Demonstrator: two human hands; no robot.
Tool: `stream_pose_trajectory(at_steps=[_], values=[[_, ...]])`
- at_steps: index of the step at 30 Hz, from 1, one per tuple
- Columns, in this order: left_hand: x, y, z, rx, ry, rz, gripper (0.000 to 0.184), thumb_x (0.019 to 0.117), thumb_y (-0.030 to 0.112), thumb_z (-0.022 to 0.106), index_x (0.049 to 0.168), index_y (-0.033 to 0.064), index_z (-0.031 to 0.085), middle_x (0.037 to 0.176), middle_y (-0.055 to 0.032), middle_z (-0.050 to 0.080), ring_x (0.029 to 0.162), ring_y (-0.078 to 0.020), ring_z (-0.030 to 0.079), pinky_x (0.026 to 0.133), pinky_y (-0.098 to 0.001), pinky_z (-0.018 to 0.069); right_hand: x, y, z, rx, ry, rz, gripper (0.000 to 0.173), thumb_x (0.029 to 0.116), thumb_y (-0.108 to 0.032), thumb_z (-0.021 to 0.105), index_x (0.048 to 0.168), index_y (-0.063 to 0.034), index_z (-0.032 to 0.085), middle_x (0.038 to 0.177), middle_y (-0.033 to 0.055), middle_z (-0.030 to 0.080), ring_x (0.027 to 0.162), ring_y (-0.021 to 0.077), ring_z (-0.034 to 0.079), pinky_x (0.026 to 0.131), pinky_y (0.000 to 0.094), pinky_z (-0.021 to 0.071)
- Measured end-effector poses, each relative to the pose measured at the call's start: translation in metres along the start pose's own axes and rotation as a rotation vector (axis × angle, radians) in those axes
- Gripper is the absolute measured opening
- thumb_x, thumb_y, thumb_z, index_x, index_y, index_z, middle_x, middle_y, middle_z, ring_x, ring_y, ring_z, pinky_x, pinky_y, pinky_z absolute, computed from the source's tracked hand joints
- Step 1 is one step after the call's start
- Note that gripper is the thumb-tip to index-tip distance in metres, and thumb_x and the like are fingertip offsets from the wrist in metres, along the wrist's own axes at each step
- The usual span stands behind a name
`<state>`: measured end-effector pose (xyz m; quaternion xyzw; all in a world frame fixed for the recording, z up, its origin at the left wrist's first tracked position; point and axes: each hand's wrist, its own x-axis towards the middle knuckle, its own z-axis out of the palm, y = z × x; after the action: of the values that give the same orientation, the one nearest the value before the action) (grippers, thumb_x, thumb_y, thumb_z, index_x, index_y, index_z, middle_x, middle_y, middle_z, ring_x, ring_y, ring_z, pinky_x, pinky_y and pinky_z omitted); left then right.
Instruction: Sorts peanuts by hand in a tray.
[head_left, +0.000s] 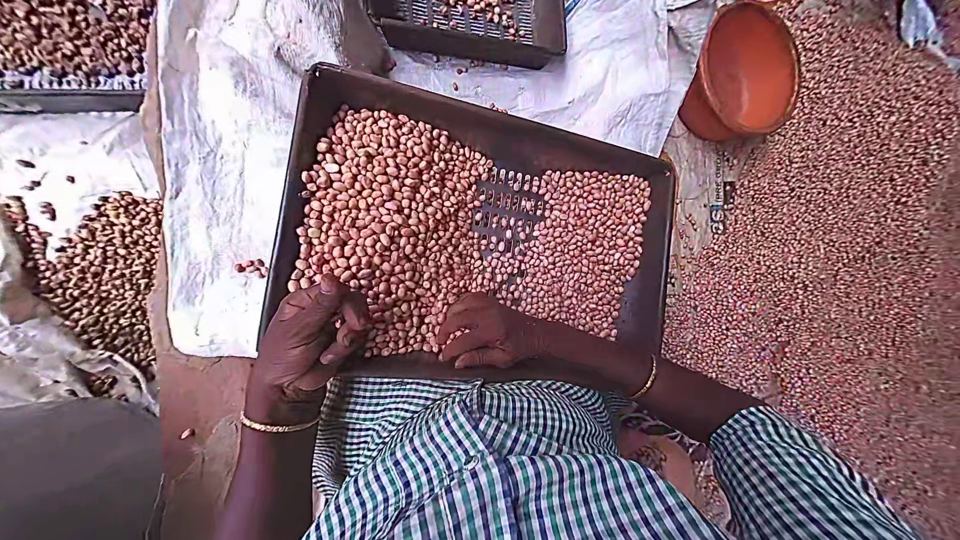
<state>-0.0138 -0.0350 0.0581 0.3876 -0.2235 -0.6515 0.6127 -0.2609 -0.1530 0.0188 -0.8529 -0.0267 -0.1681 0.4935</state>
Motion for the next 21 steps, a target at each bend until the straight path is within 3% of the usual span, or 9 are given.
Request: stream_pose_trajectory(at_steps=[5, 7, 10, 12, 14, 16, 17, 19, 21], values=[[-0.002, -0.002, -0.005, 0.003, 0.030, -0.008, 0.046, 0.1064, 0.039, 0.050, 0.070, 0.0179, 0.070, 0.056, 0.0110, 0.058, 0.041, 0.0057, 0.046, 0.040, -0.0089, 0.0389, -0.008, -0.008, -0.007, -0.113, -0.128, 0.029, 0.026, 0.0972, -0.010, 0.051, 0.099, 0.0007, 0.075, 0.098, 0.0147, 0.074, 0.106, 0.0329, 0.067, 0.102, 0.0482, 0.0434], [-0.002, -0.002, -0.006, 0.011, 0.032, -0.010, 0.047, 0.1056, 0.041, 0.051, 0.070, 0.0184, 0.070, 0.055, 0.0114, 0.058, 0.041, 0.0055, 0.046, 0.040, -0.0092, 0.0384, -0.031, -0.017, -0.043, -0.225, -0.311, 0.108, 0.020, 0.0944, -0.010, 0.058, 0.095, -0.0037, 0.077, 0.102, 0.0133, 0.074, 0.111, 0.0352, 0.066, 0.103, 0.0525, 0.0423], [-0.001, -0.002, -0.006, 0.008, 0.035, 0.002, 0.047, 0.1072, 0.037, 0.048, 0.069, 0.0182, 0.069, 0.054, 0.0105, 0.058, 0.040, 0.0051, 0.046, 0.039, -0.0095, 0.0386, -0.059, -0.034, -0.123, -0.427, -0.505, 0.355, 0.014, 0.0881, -0.002, 0.070, 0.091, -0.0100, 0.081, 0.121, 0.0104, 0.073, 0.127, 0.0391, 0.059, 0.109, 0.0643, 0.0354], [0.000, -0.002, -0.004, 0.025, 0.032, 0.016, 0.046, 0.1067, 0.038, 0.048, 0.070, 0.0215, 0.069, 0.055, 0.0124, 0.058, 0.041, 0.0063, 0.045, 0.040, -0.0090, 0.0378, -0.061, -0.043, -0.178, -0.575, -0.439, 0.502, 0.022, 0.0827, 0.011, 0.067, 0.087, -0.0058, 0.080, 0.123, 0.0144, 0.072, 0.128, 0.0459, 0.057, 0.106, 0.0733, 0.0299], [0.000, -0.001, -0.005, 0.053, 0.011, 0.023, 0.045, 0.1056, 0.042, 0.050, 0.070, 0.0232, 0.071, 0.056, 0.0138, 0.058, 0.041, 0.0069, 0.045, 0.039, -0.0090, 0.0372, -0.059, -0.046, -0.204, -0.702, -0.186, 0.464, 0.024, 0.0819, 0.015, 0.059, 0.084, -0.0016, 0.077, 0.117, 0.0173, 0.074, 0.124, 0.0473, 0.059, 0.103, 0.0708, 0.0335], [0.000, -0.003, -0.007, 0.058, -0.001, 0.025, 0.045, 0.1058, 0.043, 0.049, 0.072, 0.0237, 0.071, 0.056, 0.0143, 0.059, 0.042, 0.0071, 0.045, 0.040, -0.0090, 0.0368, -0.049, -0.044, -0.180, -0.652, 0.044, 0.293, 0.026, 0.0833, 0.014, 0.053, 0.082, -0.0003, 0.075, 0.106, 0.0170, 0.076, 0.113, 0.0396, 0.066, 0.098, 0.0568, 0.0425], [0.000, -0.004, -0.010, 0.045, -0.012, 0.026, 0.044, 0.1055, 0.043, 0.049, 0.073, 0.0236, 0.071, 0.057, 0.0141, 0.059, 0.042, 0.0069, 0.046, 0.040, -0.0088, 0.0375, -0.046, -0.045, -0.151, -0.545, 0.058, 0.254, 0.026, 0.0839, 0.014, 0.053, 0.085, 0.0002, 0.076, 0.103, 0.0160, 0.075, 0.110, 0.0358, 0.067, 0.099, 0.0518, 0.0453], [0.001, -0.005, -0.015, 0.017, -0.040, 0.034, 0.041, 0.1041, 0.044, 0.052, 0.075, 0.0229, 0.073, 0.059, 0.0134, 0.061, 0.043, 0.0063, 0.047, 0.040, -0.0094, 0.0384, -0.045, -0.054, -0.088, -0.341, -0.091, 0.302, 0.024, 0.0883, 0.012, 0.056, 0.097, -0.0001, 0.076, 0.105, 0.0127, 0.074, 0.111, 0.0303, 0.067, 0.105, 0.0478, 0.0460], [0.001, -0.007, -0.020, 0.005, -0.061, 0.041, 0.041, 0.1040, 0.043, 0.052, 0.077, 0.0226, 0.073, 0.061, 0.0135, 0.062, 0.044, 0.0066, 0.049, 0.041, -0.0092, 0.0397, -0.050, -0.054, -0.048, -0.128, -0.195, 0.404, 0.023, 0.0951, 0.005, 0.054, 0.107, 0.0050, 0.074, 0.109, 0.0190, 0.074, 0.112, 0.0351, 0.067, 0.104, 0.0510, 0.0439]])
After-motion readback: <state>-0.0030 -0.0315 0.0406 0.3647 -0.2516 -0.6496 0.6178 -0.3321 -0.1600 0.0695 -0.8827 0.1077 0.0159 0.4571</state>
